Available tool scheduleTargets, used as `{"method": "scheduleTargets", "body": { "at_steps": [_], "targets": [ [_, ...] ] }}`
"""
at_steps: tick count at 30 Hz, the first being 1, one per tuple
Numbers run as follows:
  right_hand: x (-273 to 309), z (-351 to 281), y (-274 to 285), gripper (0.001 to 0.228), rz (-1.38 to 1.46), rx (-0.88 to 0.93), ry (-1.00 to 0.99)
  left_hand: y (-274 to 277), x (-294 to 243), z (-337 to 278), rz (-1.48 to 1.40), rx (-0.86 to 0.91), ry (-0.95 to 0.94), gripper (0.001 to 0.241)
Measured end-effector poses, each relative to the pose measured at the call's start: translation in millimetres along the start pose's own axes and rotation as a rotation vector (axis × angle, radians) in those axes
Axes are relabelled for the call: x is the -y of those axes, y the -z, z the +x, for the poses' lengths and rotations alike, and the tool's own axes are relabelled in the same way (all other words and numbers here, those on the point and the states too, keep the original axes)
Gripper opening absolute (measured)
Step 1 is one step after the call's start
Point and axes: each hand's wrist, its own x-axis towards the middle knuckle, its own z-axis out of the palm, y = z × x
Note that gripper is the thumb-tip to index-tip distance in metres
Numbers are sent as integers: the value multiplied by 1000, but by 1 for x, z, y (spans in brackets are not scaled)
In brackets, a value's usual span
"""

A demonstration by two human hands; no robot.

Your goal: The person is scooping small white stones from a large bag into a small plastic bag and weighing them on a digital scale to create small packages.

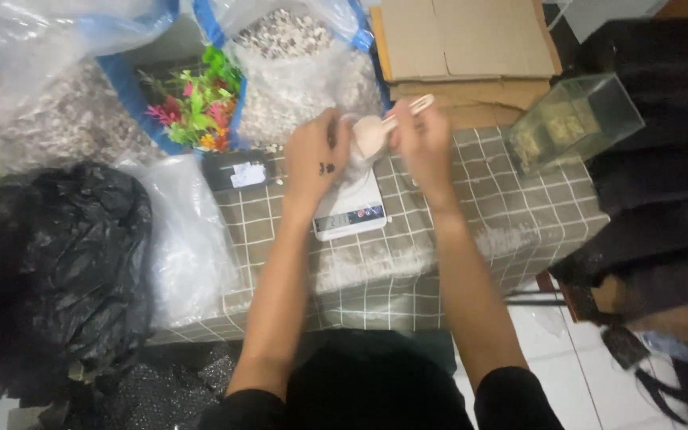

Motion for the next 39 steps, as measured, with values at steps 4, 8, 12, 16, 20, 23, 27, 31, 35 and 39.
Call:
{"method": "scheduleTargets", "body": {
  "at_steps": [4,8,12,16,20,23,27,31,35,39],
  "targets": [
    [-7,-5,0,32,-268,112,114,-1,-18,-8,23,-125,-38,28],
    [-22,7,5,34,-450,105,224,14,-14,-15,-39,-113,-5,27],
    [-13,9,7,35,-384,195,230,37,16,-34,98,118,108,17],
    [-19,19,10,28,-221,361,206,34,25,-41,-58,257,332,25],
    [-24,19,11,29,1,498,40,27,22,-37,-108,219,367,25],
    [-35,15,8,33,122,462,-105,23,20,-36,-114,211,373,24],
    [-37,10,-2,35,303,330,-380,30,17,-38,-176,221,371,24],
    [-54,6,-9,36,353,261,-509,29,11,-38,-208,219,380,24],
    [-61,5,-10,38,334,195,-546,28,21,-39,-198,263,327,28],
    [-59,9,0,38,324,67,-458,33,17,-40,-90,315,251,44]
  ]
}}
